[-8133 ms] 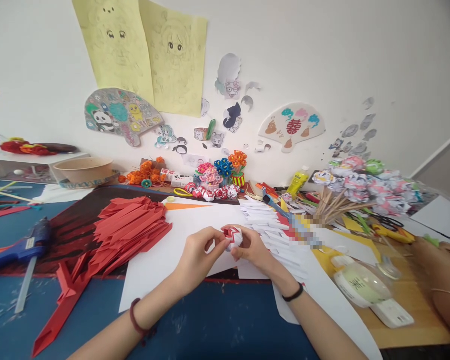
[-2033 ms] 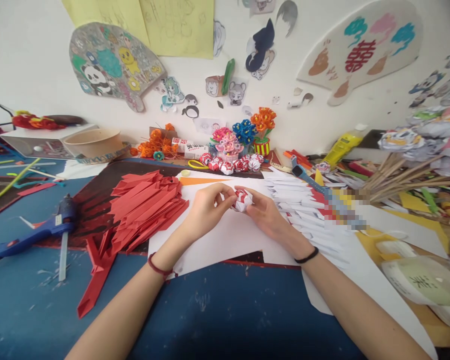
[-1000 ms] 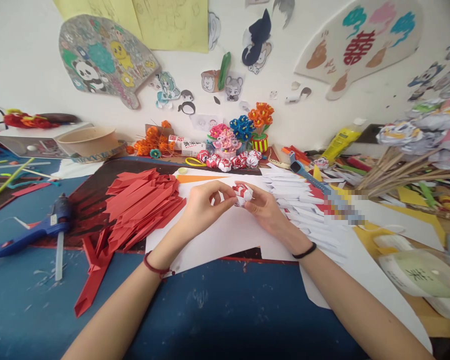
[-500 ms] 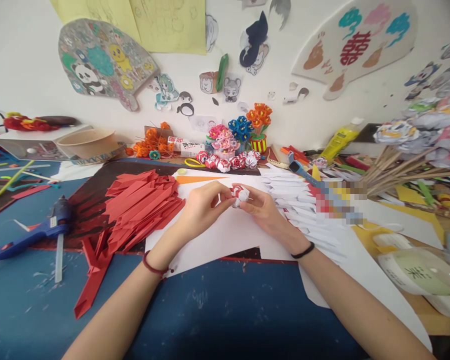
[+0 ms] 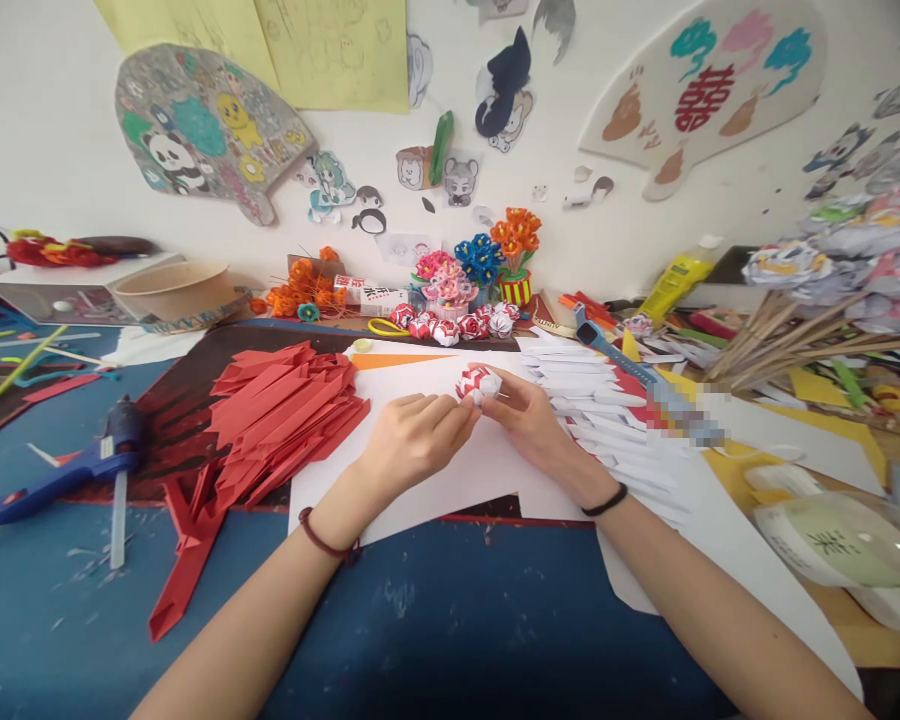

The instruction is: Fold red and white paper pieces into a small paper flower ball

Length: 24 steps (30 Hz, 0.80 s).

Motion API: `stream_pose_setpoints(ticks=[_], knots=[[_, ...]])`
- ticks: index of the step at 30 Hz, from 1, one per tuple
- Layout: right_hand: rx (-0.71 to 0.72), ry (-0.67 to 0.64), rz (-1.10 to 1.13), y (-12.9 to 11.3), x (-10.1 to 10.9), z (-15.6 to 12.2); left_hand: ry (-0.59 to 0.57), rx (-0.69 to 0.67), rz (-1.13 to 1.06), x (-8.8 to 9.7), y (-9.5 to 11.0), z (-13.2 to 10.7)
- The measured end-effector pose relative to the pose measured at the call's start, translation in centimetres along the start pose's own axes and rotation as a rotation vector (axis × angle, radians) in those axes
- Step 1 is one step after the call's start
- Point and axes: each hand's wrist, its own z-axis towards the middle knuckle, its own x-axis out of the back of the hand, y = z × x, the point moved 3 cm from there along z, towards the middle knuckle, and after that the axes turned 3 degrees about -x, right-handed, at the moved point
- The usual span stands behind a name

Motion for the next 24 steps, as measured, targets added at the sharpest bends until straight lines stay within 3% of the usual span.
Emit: stream_pose_setpoints(ticks=[2, 6, 9, 12, 16, 24], knots=[[-0.009, -0.002, 0.029, 0.1, 0.0, 0.0, 0.029, 0.163, -0.191, 0.1, -0.3, 0.4], [-0.016, -0.032, 0.048, 0.3, 0.1, 0.0, 0.011, 0.639, -0.677, -0.4, -1.8, 0.6], [-0.002, -0.054, 0.017, 0.3, 0.1, 0.0, -0.069, 0.784, -0.903, -1.1, -2.4, 0.5], [0.006, -0.058, 0.01, 0.3, 0.1, 0.0, -0.062, 0.765, -0.883, -1.3, -2.6, 0.5], [0.008, -0.06, -0.003, 0.1, 0.0, 0.0, -0.023, 0.657, -0.695, -0.7, -2.3, 0.7], [0.004, -0.158, 0.069, 0.3, -0.2, 0.1, -0.159, 0.516, -0.667, -0.2, -2.1, 1.1]])
